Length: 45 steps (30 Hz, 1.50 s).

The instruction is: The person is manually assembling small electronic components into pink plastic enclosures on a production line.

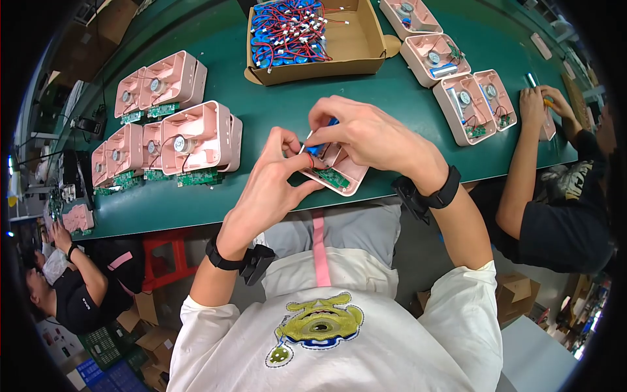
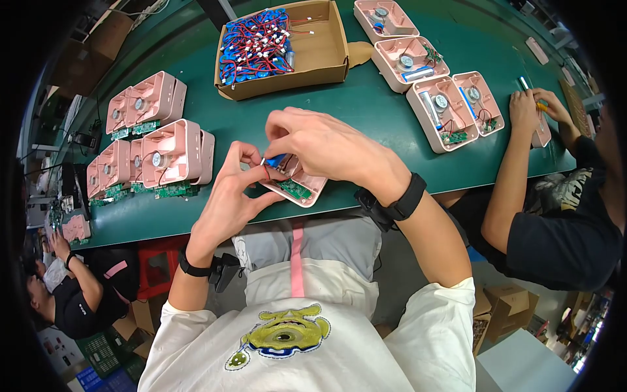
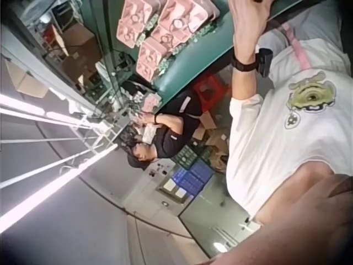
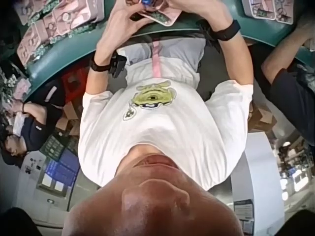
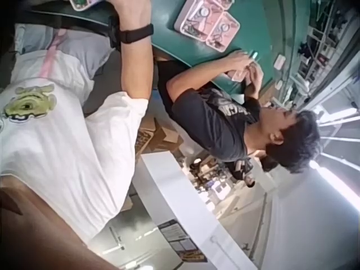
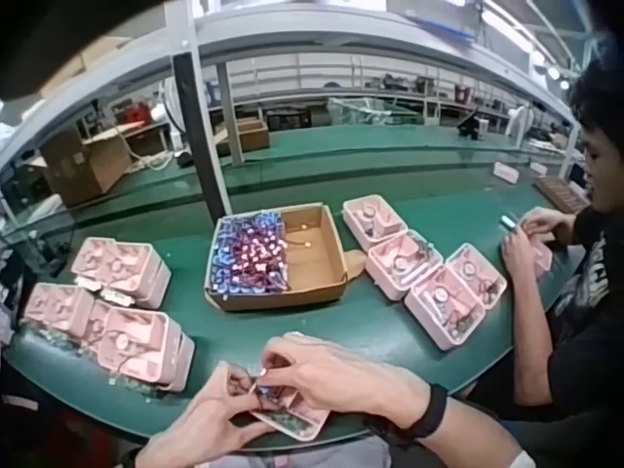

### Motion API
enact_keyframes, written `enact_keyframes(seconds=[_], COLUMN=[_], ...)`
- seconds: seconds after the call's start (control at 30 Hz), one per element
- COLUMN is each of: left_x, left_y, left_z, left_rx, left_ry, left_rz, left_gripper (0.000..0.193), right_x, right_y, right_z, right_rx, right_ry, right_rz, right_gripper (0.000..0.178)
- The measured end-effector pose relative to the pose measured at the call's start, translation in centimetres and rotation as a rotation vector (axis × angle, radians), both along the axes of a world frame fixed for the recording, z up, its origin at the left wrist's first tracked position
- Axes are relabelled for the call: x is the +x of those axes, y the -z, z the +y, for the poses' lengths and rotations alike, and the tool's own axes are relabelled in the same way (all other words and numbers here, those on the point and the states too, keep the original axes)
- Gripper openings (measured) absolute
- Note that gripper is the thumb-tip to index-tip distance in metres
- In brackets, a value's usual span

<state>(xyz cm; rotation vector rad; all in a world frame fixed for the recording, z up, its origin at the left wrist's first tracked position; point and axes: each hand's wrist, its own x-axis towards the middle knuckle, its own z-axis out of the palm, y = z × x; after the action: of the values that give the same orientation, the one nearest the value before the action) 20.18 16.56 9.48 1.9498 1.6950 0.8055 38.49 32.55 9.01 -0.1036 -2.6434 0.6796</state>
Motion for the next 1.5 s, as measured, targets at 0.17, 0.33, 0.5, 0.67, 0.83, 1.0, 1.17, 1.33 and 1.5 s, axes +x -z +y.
enact_keyframes(seconds=[0.17,0.33,0.5,0.67,0.83,1.0,1.17,1.33,1.5], left_x=[0.2,0.2,-0.2,-0.3,-0.1,0.0,0.2,-0.3,1.0], left_y=[1.2,2.0,1.8,2.3,2.3,2.9,2.8,3.6,4.6], left_z=[-0.2,-0.6,-0.4,-0.6,-0.4,-0.5,-0.6,-0.7,-1.4], left_rx=[0.041,0.106,0.024,0.024,0.034,0.136,0.138,0.183,0.12], left_ry=[-0.048,-0.05,-0.056,-0.03,-0.04,-0.019,-0.032,0.01,-0.094], left_rz=[-0.209,-0.172,-0.164,-0.155,-0.141,-0.15,-0.156,-0.171,-0.378], left_gripper=[0.036,0.036,0.033,0.032,0.032,0.031,0.028,0.039,0.062], right_x=[-0.1,-0.5,-1.3,-1.5,-1.5,-1.1,-0.8,0.7,3.9], right_y=[-1.2,-1.5,-1.6,-3.1,-3.1,-1.4,-1.3,-3.3,-5.7], right_z=[-0.8,-1.9,-1.9,-1.8,-1.7,-1.2,-1.3,-0.7,-4.4], right_rx=[0.183,0.227,0.4,0.59,0.588,0.428,0.351,0.332,-0.206], right_ry=[0.057,0.067,0.033,-0.039,-0.024,-0.077,-0.074,0.091,0.685], right_rz=[-0.076,-0.048,-0.089,-0.088,-0.18,-0.141,-0.098,-0.069,-0.308], right_gripper=[0.033,0.026,0.016,0.011,0.012,0.015,0.019,0.025,0.043])
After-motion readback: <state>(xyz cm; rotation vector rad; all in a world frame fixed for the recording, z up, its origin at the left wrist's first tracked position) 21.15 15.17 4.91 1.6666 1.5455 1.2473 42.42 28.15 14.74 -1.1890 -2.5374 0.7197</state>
